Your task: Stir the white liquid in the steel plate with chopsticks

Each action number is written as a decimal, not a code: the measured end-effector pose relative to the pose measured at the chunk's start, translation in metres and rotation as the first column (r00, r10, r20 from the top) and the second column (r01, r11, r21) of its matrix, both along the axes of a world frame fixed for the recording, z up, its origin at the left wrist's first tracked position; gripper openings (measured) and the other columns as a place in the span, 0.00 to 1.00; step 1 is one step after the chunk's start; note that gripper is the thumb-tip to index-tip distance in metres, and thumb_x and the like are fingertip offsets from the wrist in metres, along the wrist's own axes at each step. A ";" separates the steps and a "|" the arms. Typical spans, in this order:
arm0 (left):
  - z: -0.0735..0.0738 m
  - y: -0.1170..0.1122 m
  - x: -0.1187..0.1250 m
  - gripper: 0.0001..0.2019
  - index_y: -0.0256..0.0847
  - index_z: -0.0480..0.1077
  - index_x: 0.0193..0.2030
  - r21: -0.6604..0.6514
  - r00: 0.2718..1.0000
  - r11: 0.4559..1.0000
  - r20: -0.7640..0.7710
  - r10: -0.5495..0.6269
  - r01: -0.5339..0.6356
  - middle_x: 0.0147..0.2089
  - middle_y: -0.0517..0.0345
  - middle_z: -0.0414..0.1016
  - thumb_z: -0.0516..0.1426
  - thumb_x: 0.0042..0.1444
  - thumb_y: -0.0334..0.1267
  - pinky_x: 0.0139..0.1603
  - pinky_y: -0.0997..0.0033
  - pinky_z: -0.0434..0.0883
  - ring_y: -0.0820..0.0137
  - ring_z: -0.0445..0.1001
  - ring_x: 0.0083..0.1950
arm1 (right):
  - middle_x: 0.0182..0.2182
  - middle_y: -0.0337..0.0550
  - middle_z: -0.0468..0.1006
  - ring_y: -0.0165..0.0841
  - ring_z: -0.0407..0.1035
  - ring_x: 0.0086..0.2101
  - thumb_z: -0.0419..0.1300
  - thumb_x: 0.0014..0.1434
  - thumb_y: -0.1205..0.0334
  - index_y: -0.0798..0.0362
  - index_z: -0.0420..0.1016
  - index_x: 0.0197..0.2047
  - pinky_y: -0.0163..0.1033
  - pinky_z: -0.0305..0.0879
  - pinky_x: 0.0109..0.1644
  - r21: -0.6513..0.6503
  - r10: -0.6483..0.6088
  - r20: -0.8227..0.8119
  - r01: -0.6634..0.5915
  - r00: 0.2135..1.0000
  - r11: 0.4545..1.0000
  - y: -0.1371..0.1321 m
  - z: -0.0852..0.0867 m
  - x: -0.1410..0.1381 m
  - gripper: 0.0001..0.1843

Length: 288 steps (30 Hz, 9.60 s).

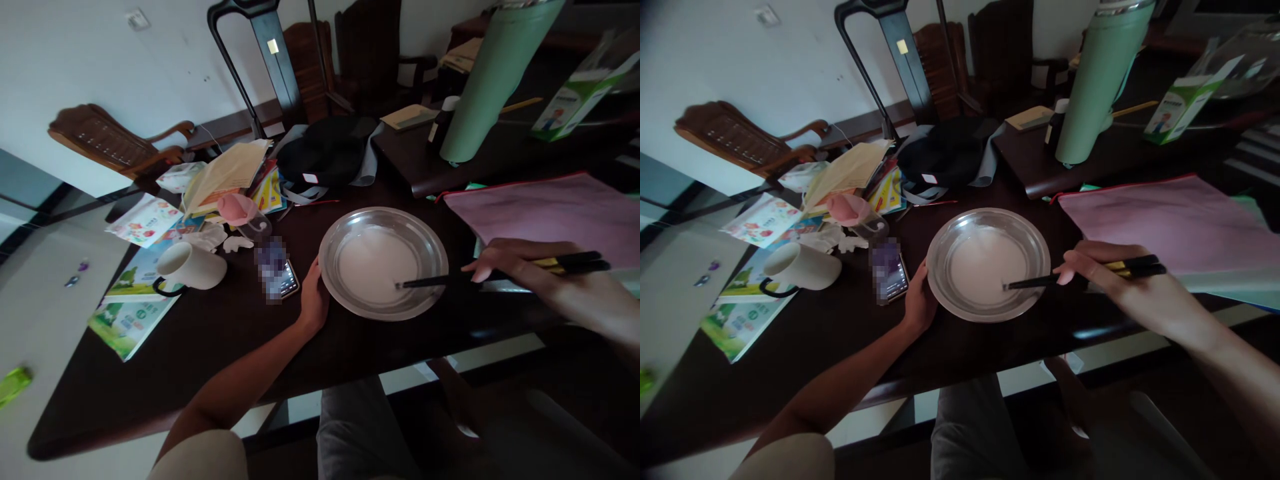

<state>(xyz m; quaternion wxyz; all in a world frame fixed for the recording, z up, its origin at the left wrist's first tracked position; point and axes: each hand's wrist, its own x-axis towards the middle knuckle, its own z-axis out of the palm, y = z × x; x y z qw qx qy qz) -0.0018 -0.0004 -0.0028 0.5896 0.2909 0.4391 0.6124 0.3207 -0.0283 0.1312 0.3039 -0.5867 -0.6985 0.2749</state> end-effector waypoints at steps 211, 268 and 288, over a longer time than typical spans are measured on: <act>0.003 -0.001 0.000 0.20 0.44 0.84 0.51 0.007 1.000 1.000 0.002 -0.023 0.023 0.59 0.53 0.87 0.69 0.57 0.52 0.74 0.51 0.71 0.50 0.79 0.68 | 0.33 0.39 0.89 0.37 0.84 0.35 0.62 0.73 0.44 0.42 0.85 0.36 0.41 0.78 0.39 0.177 0.234 -0.154 -0.206 0.960 0.962 0.013 -0.047 -0.042 0.18; 0.004 -0.001 0.000 0.19 0.44 0.84 0.51 0.003 1.000 1.000 -0.009 -0.028 0.028 0.60 0.51 0.86 0.67 0.58 0.51 0.75 0.50 0.70 0.49 0.76 0.71 | 0.33 0.43 0.86 0.43 0.81 0.34 0.60 0.72 0.40 0.41 0.83 0.35 0.49 0.73 0.38 0.217 0.003 -0.059 0.010 0.998 0.976 0.012 -0.034 -0.014 0.20; 0.002 0.000 0.000 0.19 0.44 0.84 0.51 -0.012 1.000 1.000 0.014 -0.011 0.011 0.59 0.53 0.86 0.68 0.57 0.50 0.74 0.51 0.70 0.51 0.78 0.69 | 0.37 0.44 0.88 0.42 0.83 0.38 0.63 0.71 0.44 0.43 0.85 0.38 0.47 0.79 0.42 0.251 0.141 -0.139 -0.103 0.980 0.963 0.015 -0.049 -0.030 0.16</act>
